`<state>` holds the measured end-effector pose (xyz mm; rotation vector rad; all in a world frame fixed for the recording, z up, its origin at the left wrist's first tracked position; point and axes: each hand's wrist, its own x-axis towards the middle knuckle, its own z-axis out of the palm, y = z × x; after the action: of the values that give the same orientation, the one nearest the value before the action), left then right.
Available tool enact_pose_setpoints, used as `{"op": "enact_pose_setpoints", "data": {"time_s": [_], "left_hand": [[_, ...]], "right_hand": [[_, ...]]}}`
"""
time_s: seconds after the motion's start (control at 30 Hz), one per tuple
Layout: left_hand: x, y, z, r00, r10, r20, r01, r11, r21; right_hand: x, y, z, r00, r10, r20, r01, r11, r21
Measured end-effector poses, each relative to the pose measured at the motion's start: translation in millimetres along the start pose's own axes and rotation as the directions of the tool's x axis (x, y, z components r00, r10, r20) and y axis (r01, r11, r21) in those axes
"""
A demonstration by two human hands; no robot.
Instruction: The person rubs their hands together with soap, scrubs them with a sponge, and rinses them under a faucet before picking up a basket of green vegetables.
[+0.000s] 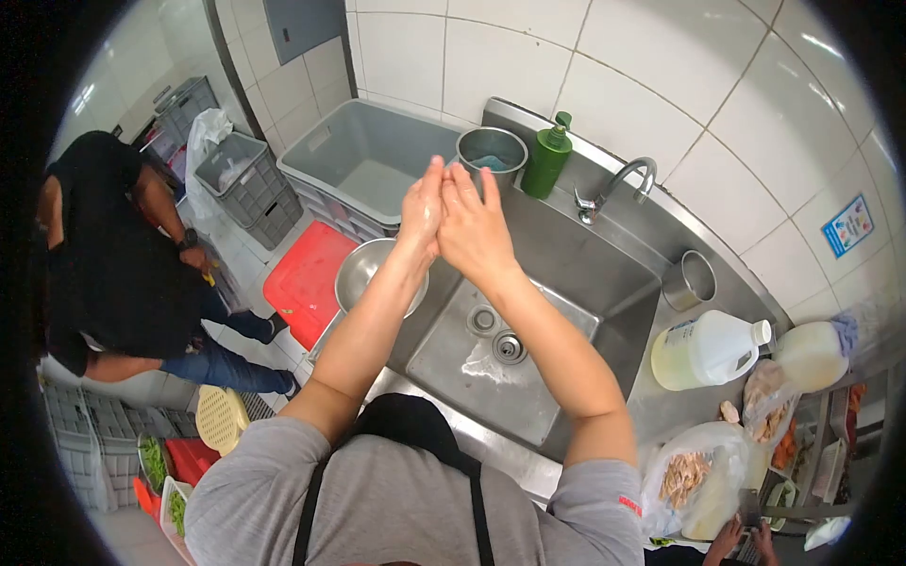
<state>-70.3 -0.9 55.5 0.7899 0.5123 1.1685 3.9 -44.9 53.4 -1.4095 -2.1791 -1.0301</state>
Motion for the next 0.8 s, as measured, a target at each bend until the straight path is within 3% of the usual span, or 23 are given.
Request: {"op": "enact_pose_setpoints", "data": {"time_s": [0.07, 0.1, 0.13, 0.17, 0.2, 0.27, 0.3, 0.37, 0.4, 0.43, 0.5, 0.53, 0.57, 0.6, 0.63, 0.67, 0.7, 0.73, 0.8], "left_hand": [[0, 5, 7, 1.0, 0.016, -0.014, -0.018, 0.982, -0.189], [1, 2, 6, 1.0, 0.018, -0.012, -0.02, 0.981, -0.194], [2, -1, 4, 0.992, -0.013, 0.128, 0.048, 0.962, -0.27], [1, -5, 2, 0.963, -0.036, 0.268, 0.126, 0.936, -0.33], [-14, -13, 26, 0.974, 0.138, 0.181, -0.132, 0.99, -0.047], [-19, -25, 31, 0.881, 0.442, 0.166, -0.464, 0.877, 0.125], [-23, -22, 33, 0.883, 0.439, 0.166, -0.46, 0.879, 0.125], [-31, -13, 34, 0.884, 0.433, 0.175, -0.465, 0.781, 0.417], [-32, -10, 34, 0.884, 0.434, 0.174, -0.466, 0.781, 0.416], [-32, -8, 34, 0.896, 0.405, 0.182, -0.444, 0.795, 0.414], [-31, -4, 31, 0.909, 0.373, 0.187, -0.417, 0.81, 0.412], [-30, 0, 26, 0.943, 0.239, 0.23, -0.282, 0.944, 0.174], [-28, 5, 22, 0.945, 0.119, 0.305, -0.104, 0.992, -0.066], [-28, 11, 20, 0.946, 0.119, 0.301, -0.104, 0.992, -0.066], [-29, 18, 20, 0.917, 0.016, 0.399, 0.071, 0.977, -0.202], [-29, 23, 19, 0.86, -0.065, 0.506, 0.253, 0.915, -0.313], [-25, 24, 14, 0.797, -0.097, 0.596, 0.347, 0.881, -0.322], [-21, 24, 10, 0.798, -0.099, 0.595, 0.349, 0.88, -0.322], [-16, 24, 5, 0.643, -0.129, 0.755, 0.575, 0.732, -0.365]], "right_hand": [[-1, -2, -1, 0.952, 0.267, -0.151, -0.197, 0.909, 0.368], [1, -3, 0, 0.953, 0.263, -0.152, -0.193, 0.911, 0.364], [4, -6, 2, 0.809, 0.57, -0.145, -0.36, 0.675, 0.644], [6, -7, 3, 0.59, 0.807, -0.029, -0.407, 0.328, 0.852], [6, -6, 5, 0.588, 0.808, -0.033, -0.403, 0.329, 0.854], [5, -1, 8, 0.494, 0.865, 0.09, -0.286, 0.064, 0.956], [6, -5, 13, 0.497, 0.862, 0.098, -0.163, -0.018, 0.987], [-4, -9, 12, 0.506, 0.843, 0.181, -0.203, -0.087, 0.975], [-5, -10, 10, 0.514, 0.819, 0.255, -0.235, -0.152, 0.96], [-2, -13, 9, 0.498, 0.852, 0.163, -0.237, -0.047, 0.97], [-5, -14, 10, 0.542, 0.816, 0.201, -0.228, -0.088, 0.97], [-7, -16, 10, 0.585, 0.775, 0.239, -0.223, -0.13, 0.966], [-7, -19, 9, 0.586, 0.773, 0.241, -0.224, -0.131, 0.966], [-4, -24, 1, 0.613, 0.699, 0.368, -0.085, -0.405, 0.91], [-3, -28, -2, 0.656, 0.594, 0.467, 0.045, -0.647, 0.761], [-3, -30, -2, 0.654, 0.592, 0.471, 0.042, -0.651, 0.758], [-4, -31, -2, 0.661, 0.577, 0.48, 0.059, -0.677, 0.733], [-5, -32, -2, 0.667, 0.563, 0.488, 0.075, -0.703, 0.707], [-6, -33, -2, 0.679, 0.534, 0.504, 0.106, -0.75, 0.652]]}}
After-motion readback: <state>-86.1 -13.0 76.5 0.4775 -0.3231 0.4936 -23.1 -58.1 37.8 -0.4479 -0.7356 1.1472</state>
